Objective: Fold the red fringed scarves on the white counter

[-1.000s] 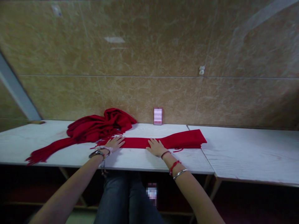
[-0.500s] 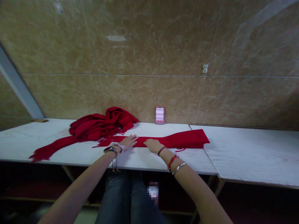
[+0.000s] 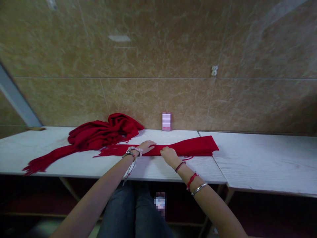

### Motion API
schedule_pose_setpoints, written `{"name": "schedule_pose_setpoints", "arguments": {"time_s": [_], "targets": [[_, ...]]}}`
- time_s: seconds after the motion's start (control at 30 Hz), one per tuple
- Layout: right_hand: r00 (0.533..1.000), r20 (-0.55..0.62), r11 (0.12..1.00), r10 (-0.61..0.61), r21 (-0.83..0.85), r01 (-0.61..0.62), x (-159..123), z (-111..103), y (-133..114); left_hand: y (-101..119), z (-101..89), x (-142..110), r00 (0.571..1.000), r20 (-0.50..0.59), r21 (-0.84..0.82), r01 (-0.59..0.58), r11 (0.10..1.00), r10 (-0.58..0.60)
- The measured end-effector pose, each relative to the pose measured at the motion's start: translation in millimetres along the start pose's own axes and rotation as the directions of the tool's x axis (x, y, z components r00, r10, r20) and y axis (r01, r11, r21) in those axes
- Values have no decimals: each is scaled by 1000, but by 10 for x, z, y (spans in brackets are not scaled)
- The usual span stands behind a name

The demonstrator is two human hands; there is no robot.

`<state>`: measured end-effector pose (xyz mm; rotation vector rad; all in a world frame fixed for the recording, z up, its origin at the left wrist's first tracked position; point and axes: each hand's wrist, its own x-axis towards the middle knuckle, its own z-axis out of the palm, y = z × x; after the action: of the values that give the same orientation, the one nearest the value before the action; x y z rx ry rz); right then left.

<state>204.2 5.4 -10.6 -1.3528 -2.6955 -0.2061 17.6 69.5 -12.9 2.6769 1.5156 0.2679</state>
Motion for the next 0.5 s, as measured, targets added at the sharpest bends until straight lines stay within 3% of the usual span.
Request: {"name": "schedule_pose_setpoints", "arguments": {"time_s": [0.17,0.4,0.5], "targets": [[996,-72,992,47,-115,-55,-55,37,13,262,119,317,1000,-5,-67,28,997,-28],[971,-232,973,-62,-230,7,-40,83,-17,287,56,497,992,78,-254,114,961,-97],[956,-264,963,-130,-261,59,-37,87,-14,305,-14,507,993,43,-361,116,925,-107]]}}
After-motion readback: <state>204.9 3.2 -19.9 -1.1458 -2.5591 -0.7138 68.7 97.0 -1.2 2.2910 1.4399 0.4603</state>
